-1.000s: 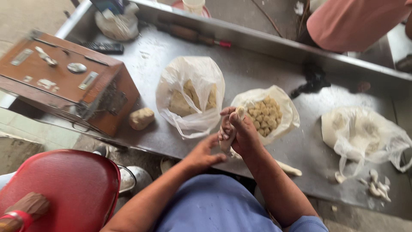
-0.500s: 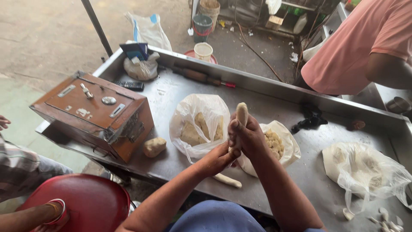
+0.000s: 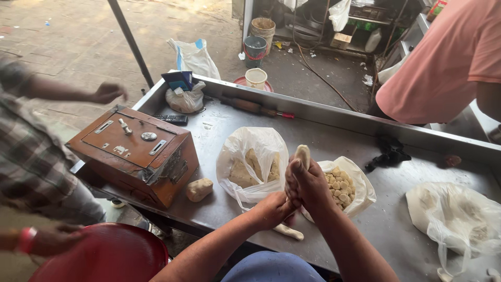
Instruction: The person retrieves dough from a plastic bag on a metal counter, rolls it into a log, and tears off small pieces, placing them into a separate bag. The person repeats this process, handling dough and plastic bags throughout the clip.
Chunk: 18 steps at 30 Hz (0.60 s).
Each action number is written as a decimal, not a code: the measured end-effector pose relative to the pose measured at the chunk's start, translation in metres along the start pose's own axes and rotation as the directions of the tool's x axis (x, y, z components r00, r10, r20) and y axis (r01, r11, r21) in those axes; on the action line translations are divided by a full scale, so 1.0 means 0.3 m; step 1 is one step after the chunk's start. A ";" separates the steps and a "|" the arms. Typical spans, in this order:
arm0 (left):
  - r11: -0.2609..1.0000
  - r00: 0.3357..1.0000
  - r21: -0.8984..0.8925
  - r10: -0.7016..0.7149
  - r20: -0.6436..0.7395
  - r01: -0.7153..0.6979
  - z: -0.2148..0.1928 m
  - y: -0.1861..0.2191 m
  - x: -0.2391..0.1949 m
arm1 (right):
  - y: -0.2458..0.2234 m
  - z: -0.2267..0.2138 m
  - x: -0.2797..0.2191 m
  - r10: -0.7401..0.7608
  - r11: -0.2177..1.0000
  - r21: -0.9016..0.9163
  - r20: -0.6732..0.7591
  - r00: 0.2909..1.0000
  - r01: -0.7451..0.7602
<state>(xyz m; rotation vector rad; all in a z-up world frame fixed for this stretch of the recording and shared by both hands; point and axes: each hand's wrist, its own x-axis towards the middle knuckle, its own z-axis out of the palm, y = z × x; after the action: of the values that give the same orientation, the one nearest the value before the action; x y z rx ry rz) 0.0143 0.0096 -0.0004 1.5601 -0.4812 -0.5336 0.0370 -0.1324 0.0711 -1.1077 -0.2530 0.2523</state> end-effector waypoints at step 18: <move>0.892 0.888 -0.010 0.449 -0.093 -0.452 0.031 -0.006 -0.034 | -0.014 0.041 -0.043 -0.150 0.989 -0.001 -0.002 0.989 0.150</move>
<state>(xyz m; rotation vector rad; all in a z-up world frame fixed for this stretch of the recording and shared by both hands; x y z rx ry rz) 0.0005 0.0086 -0.0021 1.3735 -0.7395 -0.1111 0.0211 -0.1279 0.0791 -1.0840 -0.3334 0.1167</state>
